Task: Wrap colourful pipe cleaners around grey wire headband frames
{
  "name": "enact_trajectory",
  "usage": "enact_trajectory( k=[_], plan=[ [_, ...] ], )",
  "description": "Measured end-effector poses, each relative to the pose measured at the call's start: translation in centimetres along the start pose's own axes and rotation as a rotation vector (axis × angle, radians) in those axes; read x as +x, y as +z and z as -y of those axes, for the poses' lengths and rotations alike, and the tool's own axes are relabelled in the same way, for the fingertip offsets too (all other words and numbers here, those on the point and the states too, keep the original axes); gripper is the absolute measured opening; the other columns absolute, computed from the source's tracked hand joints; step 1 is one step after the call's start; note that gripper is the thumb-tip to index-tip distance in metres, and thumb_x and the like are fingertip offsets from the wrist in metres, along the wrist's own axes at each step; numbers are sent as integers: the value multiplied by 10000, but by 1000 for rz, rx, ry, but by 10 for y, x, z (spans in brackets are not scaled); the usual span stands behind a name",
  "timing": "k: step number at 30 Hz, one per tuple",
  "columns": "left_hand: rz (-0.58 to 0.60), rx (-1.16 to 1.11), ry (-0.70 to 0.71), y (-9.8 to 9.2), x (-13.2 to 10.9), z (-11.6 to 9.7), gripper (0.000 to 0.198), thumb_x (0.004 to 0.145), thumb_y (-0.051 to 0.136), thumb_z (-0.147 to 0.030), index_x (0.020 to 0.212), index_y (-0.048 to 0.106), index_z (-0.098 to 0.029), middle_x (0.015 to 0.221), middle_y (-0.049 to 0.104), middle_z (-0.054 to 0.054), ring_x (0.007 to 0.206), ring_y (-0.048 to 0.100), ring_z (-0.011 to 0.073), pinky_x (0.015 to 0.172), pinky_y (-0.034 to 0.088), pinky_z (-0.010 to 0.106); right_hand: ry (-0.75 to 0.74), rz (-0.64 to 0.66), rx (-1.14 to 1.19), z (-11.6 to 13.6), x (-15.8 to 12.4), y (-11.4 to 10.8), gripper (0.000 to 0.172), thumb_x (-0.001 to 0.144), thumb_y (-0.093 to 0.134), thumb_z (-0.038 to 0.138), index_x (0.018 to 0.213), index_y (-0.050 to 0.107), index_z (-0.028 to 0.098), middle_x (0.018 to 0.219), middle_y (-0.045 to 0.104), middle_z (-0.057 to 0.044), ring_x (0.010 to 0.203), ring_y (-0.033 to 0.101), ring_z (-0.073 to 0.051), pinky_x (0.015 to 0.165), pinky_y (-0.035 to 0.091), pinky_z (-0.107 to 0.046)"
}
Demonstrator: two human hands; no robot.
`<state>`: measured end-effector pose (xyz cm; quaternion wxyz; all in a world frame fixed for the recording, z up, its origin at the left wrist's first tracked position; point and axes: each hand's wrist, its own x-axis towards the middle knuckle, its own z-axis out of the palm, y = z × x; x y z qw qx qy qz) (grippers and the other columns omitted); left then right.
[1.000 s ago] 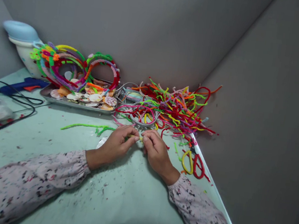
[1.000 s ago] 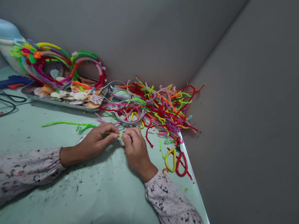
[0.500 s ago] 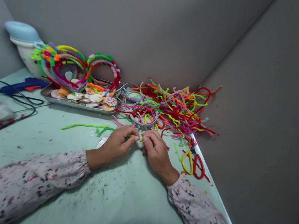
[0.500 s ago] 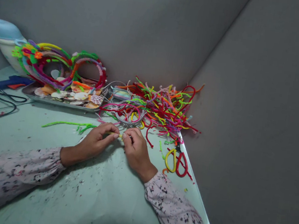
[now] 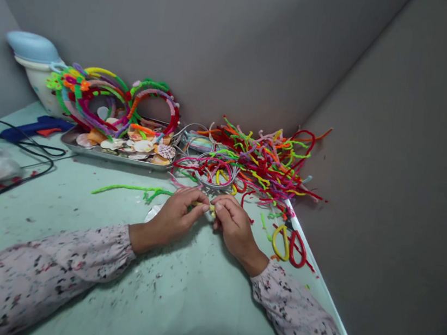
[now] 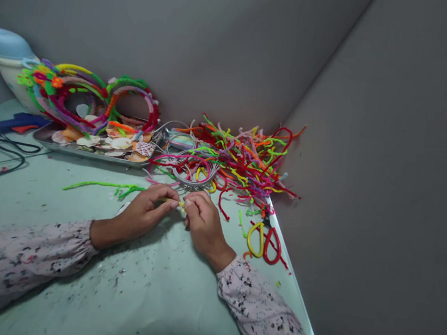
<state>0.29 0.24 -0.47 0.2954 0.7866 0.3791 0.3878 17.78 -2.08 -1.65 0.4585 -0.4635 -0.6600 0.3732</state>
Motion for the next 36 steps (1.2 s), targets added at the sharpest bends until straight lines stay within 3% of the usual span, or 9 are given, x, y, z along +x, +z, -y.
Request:
enact_trajectory(
  k=[6, 12, 21, 27, 30, 33, 36],
  plan=[
    [-7, -2, -18, 0, 1, 2, 134, 899, 503, -266, 845, 591, -180, 841, 627, 24, 820, 562, 167, 765, 436, 308, -50, -52, -92, 3, 0, 1, 251, 944, 468, 347, 813, 616, 192, 1003, 567, -61, 750, 555, -139, 588, 487, -256],
    [-2, 1, -11, -1, 0, 0, 142, 900, 499, -269, 847, 596, -180, 844, 632, 28, 822, 561, 168, 770, 438, 311, -34, -20, -42, 0, 0, 1, 314, 960, 431, 378, 800, 621, 186, 1043, 566, -58, 628, 528, -101, 555, 473, -254],
    [-2, 4, 0, -1, 0, -1, 163, 905, 499, -289, 843, 598, -176, 840, 634, 29, 826, 568, 170, 775, 433, 308, -43, 4, -44, -1, 1, -2, 375, 963, 428, 368, 692, 600, 175, 1012, 567, -58, 792, 563, -139, 675, 484, -276],
    [-13, -44, -44, -2, -1, -1, 163, 903, 502, -294, 854, 604, -176, 844, 633, 29, 824, 570, 169, 770, 442, 304, -60, 21, 17, -2, 1, -5, 276, 960, 413, 318, 861, 638, 192, 1057, 558, -64, 686, 546, -120, 592, 475, -273],
    [-38, -80, -65, -3, -1, 0, 167, 899, 507, -301, 862, 604, -171, 848, 629, 30, 829, 569, 168, 776, 444, 303, -132, 11, -55, -1, 0, -6, 176, 915, 470, 240, 988, 629, 218, 1103, 548, -64, 757, 564, -141, 631, 487, -286],
    [-54, -101, -74, -3, -2, 0, 168, 893, 510, -306, 858, 600, -169, 837, 622, 29, 819, 565, 167, 769, 447, 301, -212, -28, -172, 2, 1, -5, 170, 858, 527, 173, 989, 623, 225, 1051, 568, -59, 852, 565, -171, 707, 488, -310],
    [-56, -107, -71, -3, -1, -1, 166, 890, 507, -304, 856, 599, -170, 833, 620, 27, 818, 565, 166, 768, 448, 299, -236, -47, -198, 4, 2, -4, 155, 847, 542, 162, 967, 618, 222, 1027, 567, -58, 790, 558, -154, 658, 482, -293]
  ],
)
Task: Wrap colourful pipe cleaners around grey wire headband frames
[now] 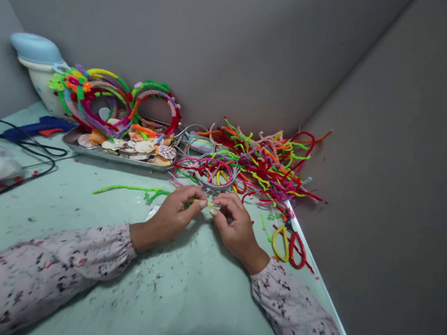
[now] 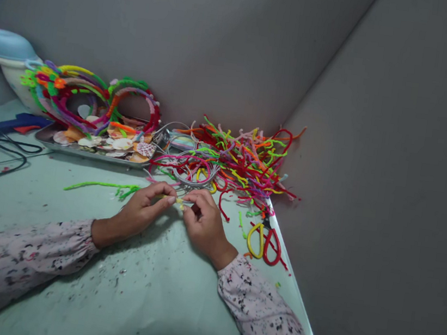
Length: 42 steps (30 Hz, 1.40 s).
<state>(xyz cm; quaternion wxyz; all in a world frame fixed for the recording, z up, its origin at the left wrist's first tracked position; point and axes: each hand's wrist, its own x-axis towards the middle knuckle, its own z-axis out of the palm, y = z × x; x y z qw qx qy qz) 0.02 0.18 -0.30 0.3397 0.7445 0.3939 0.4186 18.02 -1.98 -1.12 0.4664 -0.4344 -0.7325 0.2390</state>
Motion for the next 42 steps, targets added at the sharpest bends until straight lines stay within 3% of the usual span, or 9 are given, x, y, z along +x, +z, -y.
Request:
enact_trajectory(
  k=[11, 24, 42],
  plan=[
    [-4, 17, -3, 1, 0, 0, 155, 885, 509, -297, 848, 597, -174, 819, 619, 22, 803, 566, 164, 753, 444, 294, 20, -9, 6, -4, 0, 2, 99, 858, 595, 230, 950, 630, 225, 1024, 567, -49, 669, 534, -109, 599, 482, -270],
    [8, 28, 10, 0, 0, -1, 159, 884, 513, -298, 843, 600, -171, 827, 620, 28, 808, 564, 168, 765, 450, 308, 64, -53, 78, -3, 0, 4, 45, 839, 636, 249, 862, 651, 213, 974, 601, -48, 868, 584, -164, 682, 487, -285],
    [34, 45, 23, 1, 0, 1, 157, 895, 513, -288, 838, 598, -168, 812, 610, 20, 789, 551, 161, 743, 432, 292, 146, 3, 258, -7, 0, 3, 59, 842, 634, 249, 806, 636, 202, 947, 593, -36, 907, 572, -165, 746, 482, -294]
  ],
)
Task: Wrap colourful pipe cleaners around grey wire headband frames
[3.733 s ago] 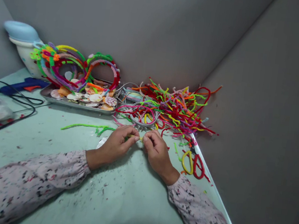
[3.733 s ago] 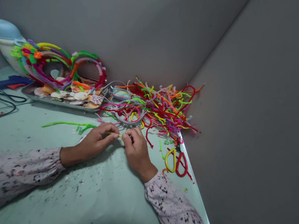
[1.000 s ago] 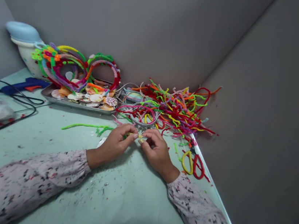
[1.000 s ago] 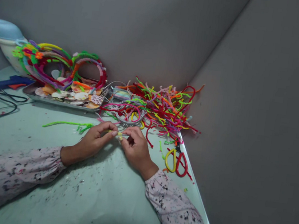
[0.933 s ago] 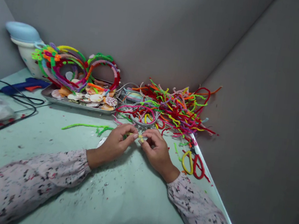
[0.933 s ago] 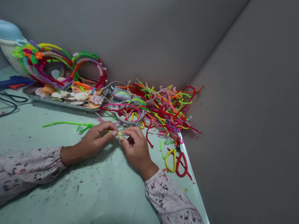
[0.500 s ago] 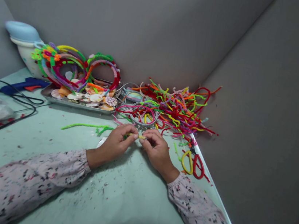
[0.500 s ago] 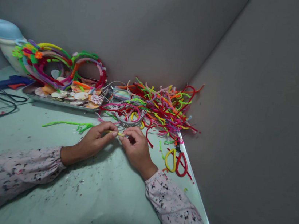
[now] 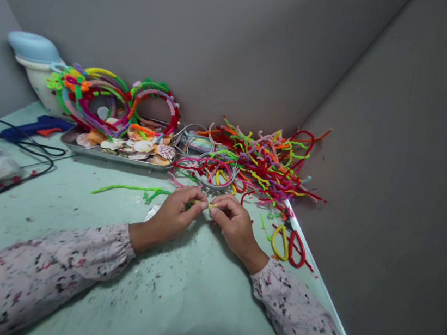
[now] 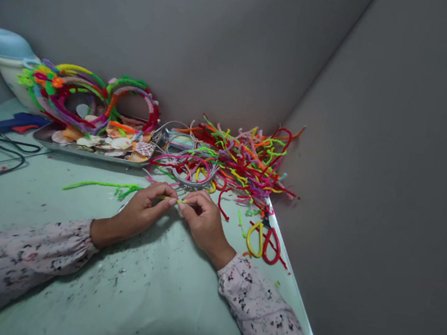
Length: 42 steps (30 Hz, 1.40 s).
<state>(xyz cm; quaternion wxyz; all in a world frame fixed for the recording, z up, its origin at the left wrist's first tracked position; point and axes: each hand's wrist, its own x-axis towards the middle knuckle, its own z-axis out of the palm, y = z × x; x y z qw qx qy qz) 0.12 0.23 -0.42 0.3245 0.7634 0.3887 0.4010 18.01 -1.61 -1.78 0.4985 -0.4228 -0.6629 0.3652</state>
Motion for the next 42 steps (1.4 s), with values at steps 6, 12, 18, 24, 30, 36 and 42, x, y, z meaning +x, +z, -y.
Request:
enact_trajectory(
  k=[6, 12, 18, 24, 30, 36, 42],
  plan=[
    [-1, 2, -1, 1, 0, 2, 158, 896, 514, -285, 845, 601, -164, 822, 614, 21, 803, 552, 161, 756, 427, 296, 4, 26, -6, -2, -1, -1, 89, 868, 597, 276, 832, 641, 207, 967, 586, -42, 912, 569, -171, 735, 482, -297],
    [1, 11, 13, 0, 0, 1, 149, 888, 523, -276, 825, 601, -166, 806, 613, 16, 791, 550, 159, 738, 422, 289, 48, 24, -24, 3, 1, -2, 163, 865, 590, 272, 727, 624, 192, 837, 569, -24, 817, 562, -158, 667, 464, -271],
    [-3, 5, 3, 0, 0, 1, 147, 887, 520, -276, 821, 596, -169, 805, 609, 15, 787, 547, 158, 744, 424, 295, 24, 20, -89, 4, 0, 0, 182, 881, 565, 278, 725, 599, 191, 811, 560, -17, 765, 551, -146, 650, 459, -264],
    [-34, -31, -42, 0, 0, -1, 158, 887, 511, -294, 844, 590, -164, 819, 606, 22, 798, 553, 165, 752, 423, 301, -61, -167, -189, 2, -3, 6, 169, 842, 633, 282, 967, 536, 224, 960, 541, -16, 689, 528, -107, 618, 475, -250],
    [-44, -39, -51, -1, 0, -3, 160, 888, 505, -300, 854, 589, -168, 822, 609, 21, 801, 555, 164, 752, 419, 295, -201, -180, -200, 1, -2, 6, 81, 842, 632, 206, 877, 564, 231, 997, 533, -36, 857, 565, -144, 601, 493, -238],
    [-42, -32, -43, 0, 0, -1, 155, 889, 510, -295, 853, 591, -167, 819, 612, 18, 795, 557, 158, 749, 419, 295, -263, -166, -237, 1, -2, 5, 116, 848, 611, 143, 904, 619, 243, 988, 556, -31, 859, 583, -139, 636, 506, -252],
    [-38, -19, -35, 0, -1, 1, 148, 890, 510, -292, 858, 589, -171, 828, 614, 21, 808, 557, 161, 760, 420, 305, -249, -167, -247, 1, -2, 5, 110, 853, 612, 161, 912, 638, 249, 976, 563, -28, 852, 587, -140, 632, 510, -254]
  ],
)
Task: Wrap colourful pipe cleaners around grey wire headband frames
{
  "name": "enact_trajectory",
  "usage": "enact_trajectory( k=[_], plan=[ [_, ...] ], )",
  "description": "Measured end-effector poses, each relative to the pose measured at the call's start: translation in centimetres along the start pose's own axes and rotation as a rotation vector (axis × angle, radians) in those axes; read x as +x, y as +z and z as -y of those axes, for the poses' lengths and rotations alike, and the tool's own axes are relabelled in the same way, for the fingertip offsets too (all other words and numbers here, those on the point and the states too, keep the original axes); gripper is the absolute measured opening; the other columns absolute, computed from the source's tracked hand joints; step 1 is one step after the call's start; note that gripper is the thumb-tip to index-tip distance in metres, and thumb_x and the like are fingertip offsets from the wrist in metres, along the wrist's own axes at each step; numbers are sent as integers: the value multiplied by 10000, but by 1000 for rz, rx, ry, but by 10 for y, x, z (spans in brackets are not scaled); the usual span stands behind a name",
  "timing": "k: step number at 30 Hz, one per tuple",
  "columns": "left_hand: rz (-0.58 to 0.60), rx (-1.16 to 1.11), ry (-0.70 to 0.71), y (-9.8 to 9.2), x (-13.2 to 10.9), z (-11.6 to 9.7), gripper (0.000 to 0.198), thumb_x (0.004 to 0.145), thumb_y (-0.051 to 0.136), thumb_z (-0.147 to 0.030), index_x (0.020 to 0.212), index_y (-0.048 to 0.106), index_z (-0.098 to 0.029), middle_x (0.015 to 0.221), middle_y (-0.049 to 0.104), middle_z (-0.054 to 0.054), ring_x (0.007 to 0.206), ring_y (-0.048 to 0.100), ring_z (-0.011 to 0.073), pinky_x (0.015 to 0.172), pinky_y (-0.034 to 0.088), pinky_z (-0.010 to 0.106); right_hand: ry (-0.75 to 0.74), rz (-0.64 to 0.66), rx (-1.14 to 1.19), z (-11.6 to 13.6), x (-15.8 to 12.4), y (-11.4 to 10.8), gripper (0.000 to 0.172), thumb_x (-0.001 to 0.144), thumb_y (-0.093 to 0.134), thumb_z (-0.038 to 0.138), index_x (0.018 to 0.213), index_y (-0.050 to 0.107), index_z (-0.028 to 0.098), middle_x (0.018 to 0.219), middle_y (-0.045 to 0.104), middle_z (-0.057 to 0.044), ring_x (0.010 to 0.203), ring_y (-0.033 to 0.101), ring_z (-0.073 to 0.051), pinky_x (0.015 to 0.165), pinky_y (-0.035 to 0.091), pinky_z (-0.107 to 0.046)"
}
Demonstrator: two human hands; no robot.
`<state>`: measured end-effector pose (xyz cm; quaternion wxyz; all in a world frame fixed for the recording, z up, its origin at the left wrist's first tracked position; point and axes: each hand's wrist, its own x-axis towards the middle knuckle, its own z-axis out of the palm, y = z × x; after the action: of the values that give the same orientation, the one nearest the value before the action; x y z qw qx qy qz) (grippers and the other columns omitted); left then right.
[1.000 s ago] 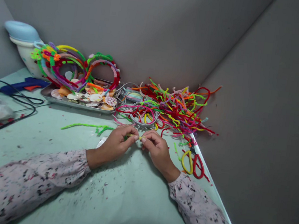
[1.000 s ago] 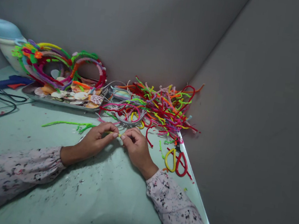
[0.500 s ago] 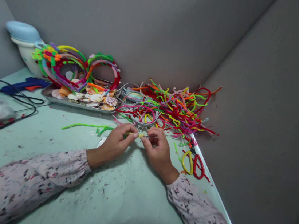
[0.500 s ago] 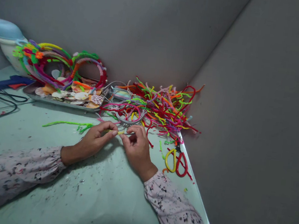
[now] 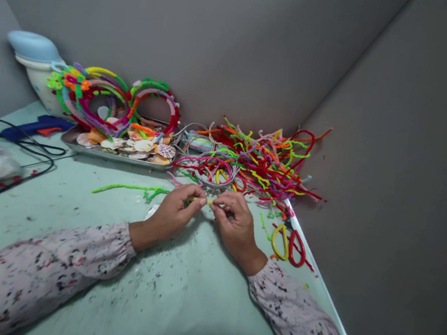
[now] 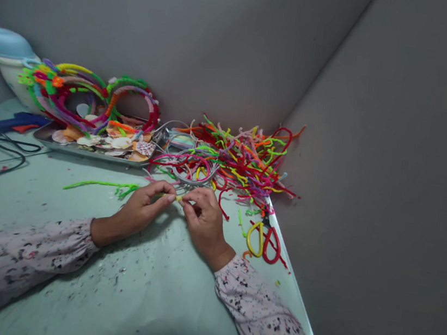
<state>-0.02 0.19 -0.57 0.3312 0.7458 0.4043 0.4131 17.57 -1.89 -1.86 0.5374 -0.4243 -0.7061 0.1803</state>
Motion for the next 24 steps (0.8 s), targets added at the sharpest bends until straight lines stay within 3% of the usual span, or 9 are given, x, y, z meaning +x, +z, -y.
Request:
enact_trajectory(
  k=[12, 20, 24],
  plan=[
    [-7, 15, 3, 1, 2, -2, 145, 885, 513, -282, 857, 600, -170, 824, 628, 24, 800, 569, 163, 750, 439, 302, 63, 48, -91, 5, 1, -2, 65, 881, 588, 234, 925, 636, 240, 971, 588, -44, 867, 576, -163, 673, 491, -285],
    [8, 28, 14, 1, 2, -2, 147, 880, 522, -278, 835, 602, -164, 815, 619, 26, 792, 561, 163, 753, 443, 304, 50, 117, -110, 6, 0, -2, 54, 911, 526, 209, 943, 568, 215, 985, 571, -51, 940, 563, -176, 823, 470, -322],
    [16, 28, 16, 1, 2, -1, 141, 882, 518, -272, 841, 604, -168, 820, 623, 25, 793, 560, 161, 751, 444, 305, 130, 159, -58, 3, -1, -2, 64, 921, 509, 257, 951, 549, 217, 1001, 556, -55, 796, 567, -155, 713, 496, -308]
  ],
)
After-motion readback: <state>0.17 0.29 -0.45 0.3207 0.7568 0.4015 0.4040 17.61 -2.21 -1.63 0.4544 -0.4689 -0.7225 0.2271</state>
